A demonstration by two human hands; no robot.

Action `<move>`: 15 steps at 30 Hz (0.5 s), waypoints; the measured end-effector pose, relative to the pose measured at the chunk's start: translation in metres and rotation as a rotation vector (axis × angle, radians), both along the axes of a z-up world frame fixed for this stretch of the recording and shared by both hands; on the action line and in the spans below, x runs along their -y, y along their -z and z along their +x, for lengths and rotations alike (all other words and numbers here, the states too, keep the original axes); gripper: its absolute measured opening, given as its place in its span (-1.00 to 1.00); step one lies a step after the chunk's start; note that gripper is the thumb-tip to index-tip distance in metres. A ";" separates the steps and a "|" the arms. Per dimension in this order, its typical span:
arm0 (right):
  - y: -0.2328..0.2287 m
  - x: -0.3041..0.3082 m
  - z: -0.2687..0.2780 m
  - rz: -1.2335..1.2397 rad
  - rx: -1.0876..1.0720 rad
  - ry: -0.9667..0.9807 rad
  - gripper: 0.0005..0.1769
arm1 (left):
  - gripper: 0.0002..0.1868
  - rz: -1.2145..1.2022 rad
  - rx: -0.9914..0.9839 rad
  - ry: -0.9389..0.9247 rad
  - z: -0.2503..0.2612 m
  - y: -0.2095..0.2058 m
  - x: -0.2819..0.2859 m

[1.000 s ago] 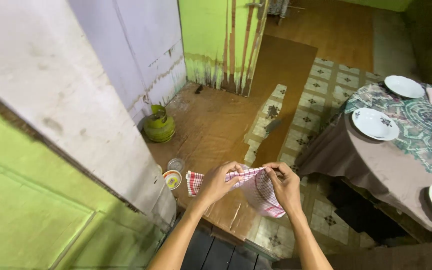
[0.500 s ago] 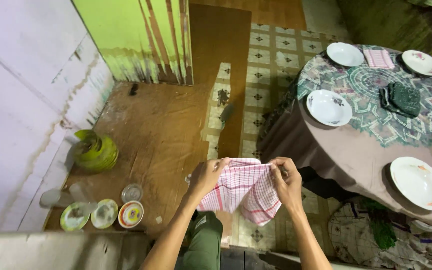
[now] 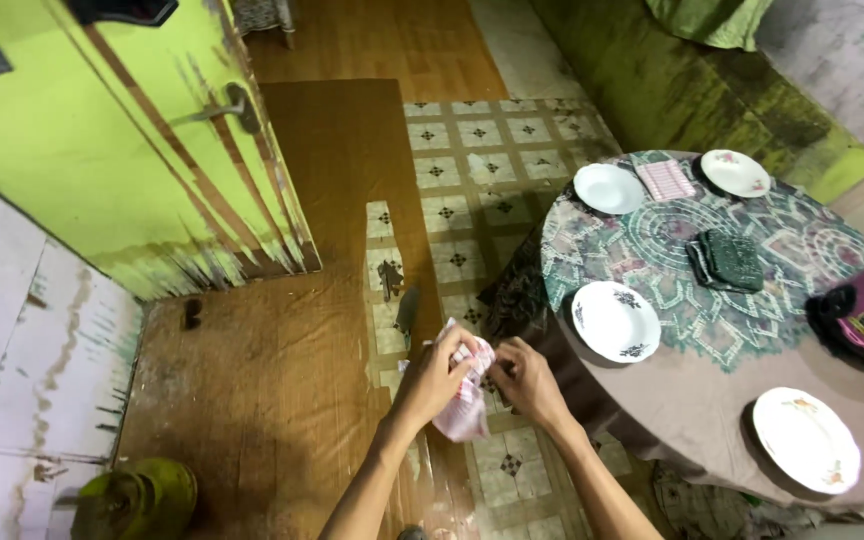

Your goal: The person is folding and manipulating a red and white checkered kitchen towel on a dining table and then placing it on a dish rack.

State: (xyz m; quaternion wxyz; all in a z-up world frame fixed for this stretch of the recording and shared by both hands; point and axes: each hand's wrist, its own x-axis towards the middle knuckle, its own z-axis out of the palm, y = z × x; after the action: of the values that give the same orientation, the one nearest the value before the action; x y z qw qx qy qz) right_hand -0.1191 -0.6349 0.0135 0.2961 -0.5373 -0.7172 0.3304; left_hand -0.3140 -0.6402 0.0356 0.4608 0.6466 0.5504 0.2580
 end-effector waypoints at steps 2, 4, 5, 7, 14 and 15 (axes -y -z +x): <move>-0.005 -0.013 0.010 -0.061 0.031 0.080 -0.84 | -0.82 -0.008 -0.005 -0.038 -0.007 -0.030 -0.013; -0.022 -0.018 0.016 -0.117 0.060 0.160 -0.85 | -0.74 -0.009 -0.013 -0.076 -0.010 -0.052 -0.022; -0.038 -0.018 0.019 -0.086 -0.104 0.128 -0.78 | -0.67 0.200 0.059 -0.046 -0.010 -0.059 -0.027; -0.068 -0.017 0.021 -0.054 -0.271 0.112 -0.69 | -0.61 0.402 0.133 0.001 -0.003 -0.070 -0.036; -0.068 -0.024 0.028 0.112 -0.087 0.085 -0.43 | -0.86 0.209 -0.124 0.189 0.039 -0.125 -0.057; -0.056 -0.032 0.030 0.014 -0.071 0.213 -0.46 | -0.86 0.126 -0.156 0.203 0.042 -0.128 -0.063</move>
State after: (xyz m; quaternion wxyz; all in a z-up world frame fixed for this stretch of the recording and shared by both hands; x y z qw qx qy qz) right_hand -0.0886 -0.6026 0.0695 0.3585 -0.5966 -0.6474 0.3106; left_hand -0.2722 -0.5767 0.1638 0.3988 0.7448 0.4989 0.1932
